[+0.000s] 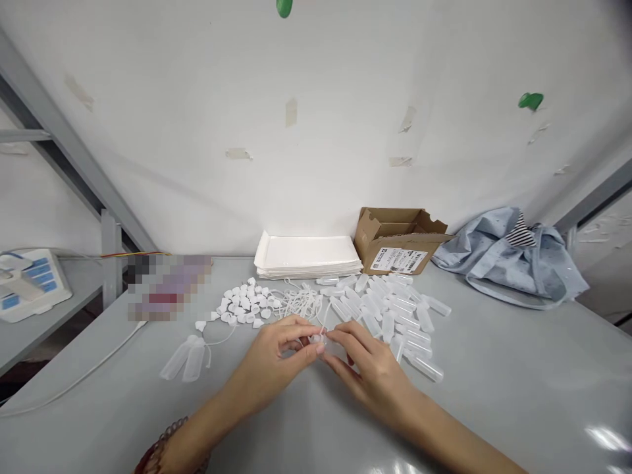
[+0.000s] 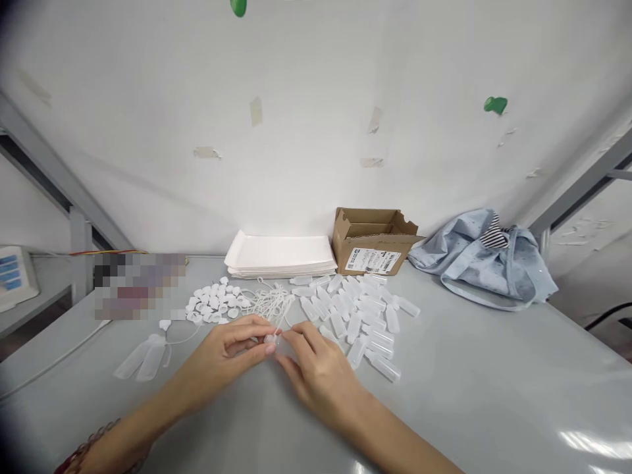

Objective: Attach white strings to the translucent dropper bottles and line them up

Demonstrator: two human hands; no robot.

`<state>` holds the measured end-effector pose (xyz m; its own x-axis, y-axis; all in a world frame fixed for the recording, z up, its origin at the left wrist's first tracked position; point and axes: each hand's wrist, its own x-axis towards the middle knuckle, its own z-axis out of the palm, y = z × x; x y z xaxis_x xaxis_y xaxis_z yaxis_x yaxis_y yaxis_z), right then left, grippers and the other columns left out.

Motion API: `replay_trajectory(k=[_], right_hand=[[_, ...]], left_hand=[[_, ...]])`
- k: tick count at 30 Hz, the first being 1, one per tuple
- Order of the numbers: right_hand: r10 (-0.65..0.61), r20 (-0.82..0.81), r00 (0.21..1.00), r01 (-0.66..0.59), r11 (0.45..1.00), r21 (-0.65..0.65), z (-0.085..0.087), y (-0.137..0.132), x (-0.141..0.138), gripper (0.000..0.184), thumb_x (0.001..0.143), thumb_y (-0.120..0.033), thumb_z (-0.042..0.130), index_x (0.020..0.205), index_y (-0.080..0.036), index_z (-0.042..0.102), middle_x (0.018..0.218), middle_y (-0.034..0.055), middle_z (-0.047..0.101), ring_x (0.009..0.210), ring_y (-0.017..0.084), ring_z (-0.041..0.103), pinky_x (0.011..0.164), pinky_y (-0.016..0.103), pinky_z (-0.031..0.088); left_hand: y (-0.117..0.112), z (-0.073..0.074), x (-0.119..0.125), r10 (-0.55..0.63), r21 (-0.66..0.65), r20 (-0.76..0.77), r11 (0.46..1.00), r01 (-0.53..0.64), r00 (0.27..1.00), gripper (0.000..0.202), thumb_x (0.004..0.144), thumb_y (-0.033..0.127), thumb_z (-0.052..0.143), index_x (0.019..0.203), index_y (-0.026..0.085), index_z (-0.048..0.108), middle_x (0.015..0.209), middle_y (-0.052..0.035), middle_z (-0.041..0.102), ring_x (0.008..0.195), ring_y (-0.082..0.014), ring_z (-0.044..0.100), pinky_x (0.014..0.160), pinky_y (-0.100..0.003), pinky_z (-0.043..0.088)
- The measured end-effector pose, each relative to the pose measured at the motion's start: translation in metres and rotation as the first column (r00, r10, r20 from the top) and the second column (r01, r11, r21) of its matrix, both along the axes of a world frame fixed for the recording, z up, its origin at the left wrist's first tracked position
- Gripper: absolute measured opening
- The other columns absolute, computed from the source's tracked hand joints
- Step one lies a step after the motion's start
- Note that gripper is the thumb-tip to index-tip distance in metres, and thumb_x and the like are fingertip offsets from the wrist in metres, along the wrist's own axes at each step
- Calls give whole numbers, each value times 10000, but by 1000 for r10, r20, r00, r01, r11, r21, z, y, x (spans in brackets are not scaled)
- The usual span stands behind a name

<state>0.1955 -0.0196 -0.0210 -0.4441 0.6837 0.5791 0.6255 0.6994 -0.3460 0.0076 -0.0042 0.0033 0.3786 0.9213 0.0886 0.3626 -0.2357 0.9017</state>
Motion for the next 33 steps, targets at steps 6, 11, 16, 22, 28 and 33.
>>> replay_trajectory(k=[6, 11, 16, 22, 28, 33], right_hand=[[-43, -151, 988, 29, 995, -95, -2, -3, -6, 115, 899, -224, 501, 1007, -186, 498, 863, 57, 585, 535, 98, 515, 493, 232, 473], [-86, -212, 974, 56, 988, -142, 0, -2, -8, 71, 887, -236, 516, 942, -198, 490, 805, 24, 558, 515, 83, 494, 486, 211, 458], [-121, -246, 962, 72, 977, -200, 0, -4, -10, 100, 863, -240, 546, 929, -199, 482, 791, 11, 557, 512, 79, 500, 478, 199, 457], [-71, -232, 970, 36, 988, -153, -4, -6, -11, 275, 882, -208, 505, 1141, -219, 417, 843, 14, 558, 523, 78, 502, 469, 190, 458], [-15, -147, 989, 23, 998, 53, -1, -7, -13, 248, 901, -192, 515, 1143, -201, 461, 864, 54, 613, 601, 108, 557, 532, 211, 494], [-25, -116, 993, 39, 992, 120, -1, -4, -13, 210, 904, -178, 503, 1113, -178, 490, 881, 76, 633, 596, 109, 566, 508, 212, 485]], left_hand=[[-4, 1, 0, 108, 345, -108, 936, -64, 988, 297, 814, 292, 601, 1097, 200, 613, 951, -52, 641, 793, -164, 611, 722, -300, 555], [-10, -4, 4, 103, 624, -109, 781, -13, 989, 255, 860, 128, 520, 1100, 185, 584, 955, -64, 649, 823, -148, 619, 724, -246, 539], [-13, -12, 7, 138, 764, -123, 645, 5, 983, 355, 845, 58, 530, 1183, 165, 530, 1018, -102, 658, 927, -181, 633, 826, -284, 539], [-19, -12, 14, 123, 716, 42, 688, -115, 992, 302, 827, 80, 575, 1114, 174, 584, 984, -69, 690, 874, -153, 660, 779, -240, 570], [-18, 0, 11, 142, 265, 167, 947, -183, 976, 156, 796, 154, 632, 926, 229, 670, 877, 17, 717, 769, -114, 676, 711, -189, 583], [-16, -1, 11, 130, 220, 120, 963, -155, 984, 164, 815, 163, 605, 962, 218, 652, 911, -1, 700, 786, -121, 670, 727, -215, 585]])
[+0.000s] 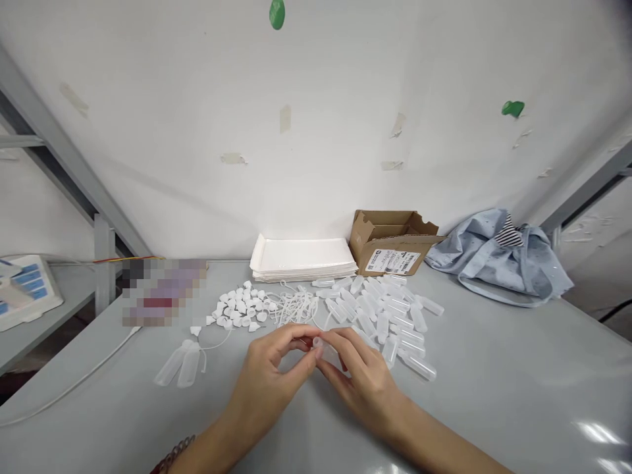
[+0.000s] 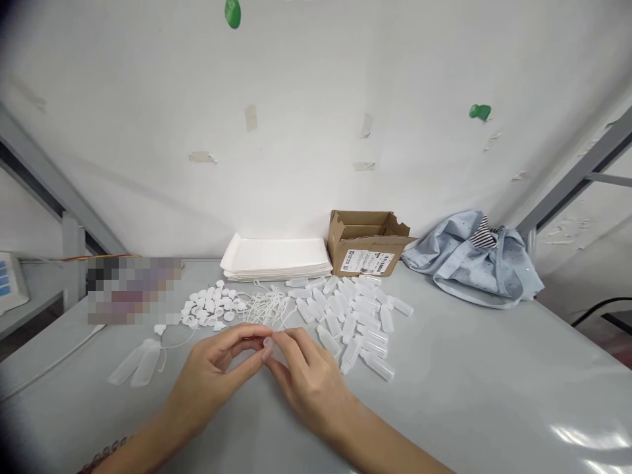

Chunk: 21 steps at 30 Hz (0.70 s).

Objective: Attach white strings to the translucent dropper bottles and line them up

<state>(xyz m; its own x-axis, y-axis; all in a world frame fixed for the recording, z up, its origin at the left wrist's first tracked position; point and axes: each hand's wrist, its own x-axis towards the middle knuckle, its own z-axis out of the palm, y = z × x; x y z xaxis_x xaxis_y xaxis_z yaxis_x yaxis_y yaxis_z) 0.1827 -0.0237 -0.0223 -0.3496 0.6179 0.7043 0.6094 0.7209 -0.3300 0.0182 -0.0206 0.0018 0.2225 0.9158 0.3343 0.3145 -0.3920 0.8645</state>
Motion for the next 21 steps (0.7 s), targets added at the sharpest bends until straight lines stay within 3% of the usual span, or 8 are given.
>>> replay_trajectory(k=[2, 4, 6, 9, 12, 15, 18, 21], right_hand=[[-1, -33, 999, 0, 1000, -32, -1, 0, 0, 188, 902, -182, 501, 1090, -178, 504, 892, 73, 633, 566, 98, 544, 503, 210, 477], [-16, -91, 996, 7, 995, -95, -1, 1, 0, 151, 895, -201, 512, 1044, -184, 520, 868, 52, 628, 523, 83, 508, 487, 202, 462], [-44, -135, 990, 23, 988, -154, -1, 1, 1, 109, 886, -220, 524, 991, -190, 532, 819, 26, 615, 494, 73, 482, 470, 193, 444], [-75, -161, 984, 38, 974, -223, -1, 2, 1, 92, 867, -233, 541, 948, -191, 541, 784, 9, 599, 481, 69, 476, 462, 191, 424], [-128, -167, 977, 61, 932, -358, 0, 2, -1, 83, 826, -225, 574, 895, -188, 545, 756, -4, 594, 459, 67, 466, 449, 195, 404], [-184, -176, 967, 78, 871, -485, 0, 1, -5, 84, 783, -182, 588, 849, -185, 536, 748, -15, 586, 434, 59, 439, 437, 199, 385], [-198, -197, 960, 65, 844, -532, 1, -2, -8, 102, 765, -143, 574, 852, -184, 539, 787, -9, 583, 435, 55, 424, 434, 202, 379], [-134, -195, 972, 17, 863, -506, 4, -2, -6, 131, 775, -187, 603, 902, -187, 569, 800, 0, 576, 475, 74, 444, 467, 217, 407]], left_hand=[[0, -3, 1, 37, 193, -84, 981, -20, 996, 194, 826, 130, 581, 998, 203, 634, 949, -30, 678, 804, -134, 656, 728, -241, 581], [-1, -6, 2, 85, 439, -173, 898, 0, 981, 246, 840, 74, 535, 1050, 179, 609, 994, -70, 641, 878, -158, 629, 771, -282, 564], [-2, -7, 2, 96, 576, -270, 814, 81, 958, 323, 846, 23, 479, 1135, 143, 558, 1044, -111, 603, 975, -185, 587, 837, -319, 539], [-4, -9, 1, 71, 544, -443, 814, 205, 894, 441, 829, 12, 443, 1263, 85, 437, 1135, -161, 558, 1081, -223, 532, 907, -354, 514], [-5, -13, 3, 116, 518, -556, 823, 234, 823, 483, 824, 73, 464, 1298, 58, 375, 1172, -185, 541, 1111, -271, 517, 911, -408, 518], [-6, -19, 8, 228, 599, -562, 776, 200, 795, 445, 844, 128, 483, 1269, 40, 384, 1085, -187, 573, 1023, -284, 564, 823, -420, 558], [-8, -23, 14, 335, 689, -523, 707, 158, 784, 389, 832, 78, 465, 1216, 38, 418, 976, -170, 596, 923, -272, 591, 729, -404, 575], [-8, -21, 13, 320, 682, -493, 720, 131, 809, 420, 790, 43, 465, 1207, 44, 414, 954, -162, 587, 909, -269, 579, 719, -410, 566]])
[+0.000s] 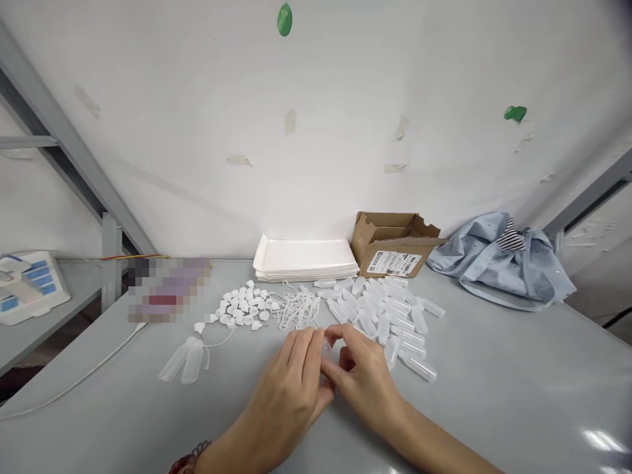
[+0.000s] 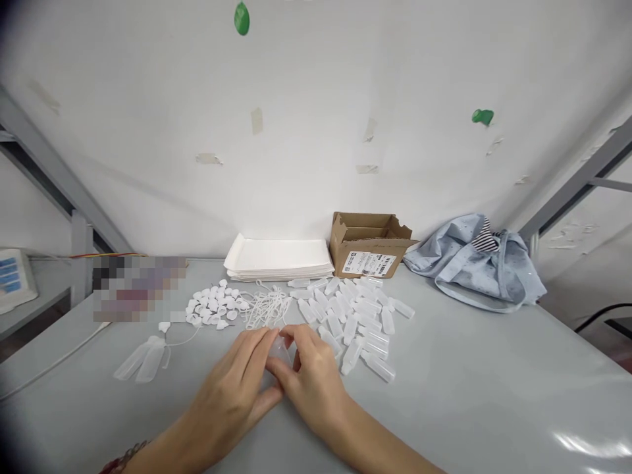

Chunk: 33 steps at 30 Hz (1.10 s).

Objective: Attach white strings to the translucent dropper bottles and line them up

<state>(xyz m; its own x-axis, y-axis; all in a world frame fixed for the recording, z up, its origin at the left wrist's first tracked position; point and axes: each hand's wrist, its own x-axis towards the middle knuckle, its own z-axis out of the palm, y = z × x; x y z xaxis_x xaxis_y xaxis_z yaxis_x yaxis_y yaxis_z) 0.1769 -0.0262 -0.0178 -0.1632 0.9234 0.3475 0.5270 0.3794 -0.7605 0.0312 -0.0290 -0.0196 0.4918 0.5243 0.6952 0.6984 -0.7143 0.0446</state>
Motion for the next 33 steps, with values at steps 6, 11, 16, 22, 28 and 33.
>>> replay_trajectory(k=[6, 11, 16, 22, 28, 33], right_hand=[[113, -40, 993, -110, 991, 77, 15, 11, 18, 336, 869, -369, 527, 1162, -206, 550, 1148, 104, 538, 1074, 222, 516, 876, 352, 446], [357, -351, 866, -459, 846, -271, 21, 22, 12, 299, 920, -363, 451, 1097, -193, 623, 992, 62, 656, 972, 178, 588, 906, 338, 430], [346, -403, 847, -498, 781, -377, 26, 35, -12, 170, 818, -275, 598, 847, -142, 699, 615, -13, 601, 626, 117, 560, 676, 259, 450], [499, -186, 846, -530, 756, -384, 32, 53, -49, 116, 776, -145, 594, 741, -140, 705, 593, -21, 617, 577, 101, 540, 585, 219, 425], [524, 180, 832, -515, 852, -100, 12, 63, -84, 179, 790, -51, 561, 815, -144, 713, 764, 24, 702, 688, 115, 598, 684, 217, 440], [402, 561, 724, -507, 861, 36, -1, 65, -98, 181, 876, -124, 517, 897, -144, 695, 813, 54, 682, 771, 148, 603, 715, 254, 418]], left_hand=[[12, 21, -28, -179, -394, 120, 894, 212, 976, 535, 741, 123, 594, 1236, 180, 399, 1109, -101, 557, 1036, -227, 529, 865, -368, 509], [14, 34, -48, -206, -605, 186, 747, 277, 961, 577, 685, 147, 659, 1212, 251, 447, 1111, -34, 581, 1016, -196, 538, 876, -338, 486], [5, 36, -67, -135, -647, 131, 739, 188, 982, 524, 711, 140, 630, 1200, 257, 483, 1105, -34, 573, 1027, -199, 519, 887, -347, 473], [-1, 39, -99, -81, -632, -68, 775, 20, 994, 509, 717, 157, 612, 1206, 246, 500, 1071, -42, 560, 1027, -222, 483, 853, -353, 472], [7, 33, -138, 35, -543, -196, 828, -139, 980, 448, 737, 222, 622, 1178, 222, 542, 1086, -64, 561, 1075, -249, 452, 898, -380, 428], [11, 23, -160, 134, -526, -265, 810, -259, 955, 413, 742, 325, 633, 1145, 247, 579, 1124, -66, 543, 1110, -275, 432, 924, -416, 389]])
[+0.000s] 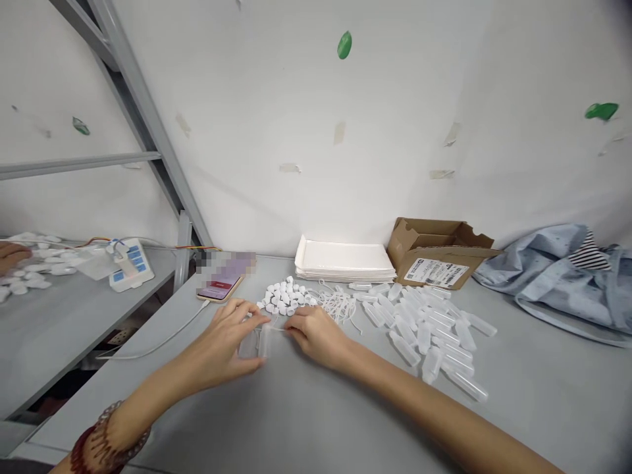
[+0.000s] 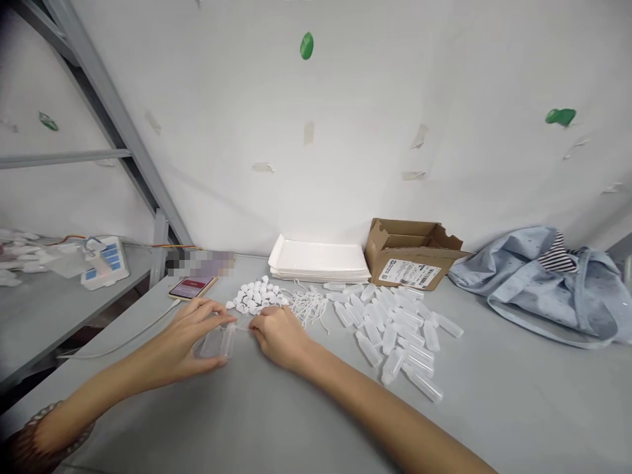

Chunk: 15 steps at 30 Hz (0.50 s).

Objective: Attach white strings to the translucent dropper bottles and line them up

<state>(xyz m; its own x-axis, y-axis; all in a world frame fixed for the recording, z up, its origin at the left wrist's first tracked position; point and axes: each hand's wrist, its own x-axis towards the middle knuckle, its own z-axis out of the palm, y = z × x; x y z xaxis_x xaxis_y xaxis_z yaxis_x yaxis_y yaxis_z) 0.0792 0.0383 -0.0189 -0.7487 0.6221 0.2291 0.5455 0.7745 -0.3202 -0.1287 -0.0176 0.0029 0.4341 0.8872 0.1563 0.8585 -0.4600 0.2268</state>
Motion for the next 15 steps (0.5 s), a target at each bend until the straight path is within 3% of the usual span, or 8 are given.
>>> replay_trajectory(k=[10, 15], right_hand=[[15, 96, 995, -24, 996, 90, -7, 0, -10, 166, 885, -151, 504, 844, -127, 664, 863, 99, 628, 830, 192, 560, 743, 303, 393], [28, -37, 999, -23, 991, 129, 5, 1, 16, 145, 880, -173, 513, 838, -134, 646, 829, 93, 606, 800, 192, 542, 720, 298, 425]], left_hand=[[0, -4, -6, 23, -34, -19, 999, -23, 1000, 382, 729, 337, 619, 1103, 263, 603, 1115, -56, 561, 1087, -276, 461, 903, -407, 394], [-2, -1, -13, 1, -30, -13, 1000, -1, 1000, 490, 727, 380, 646, 1198, 272, 563, 1165, -70, 564, 1134, -280, 462, 912, -402, 416]])
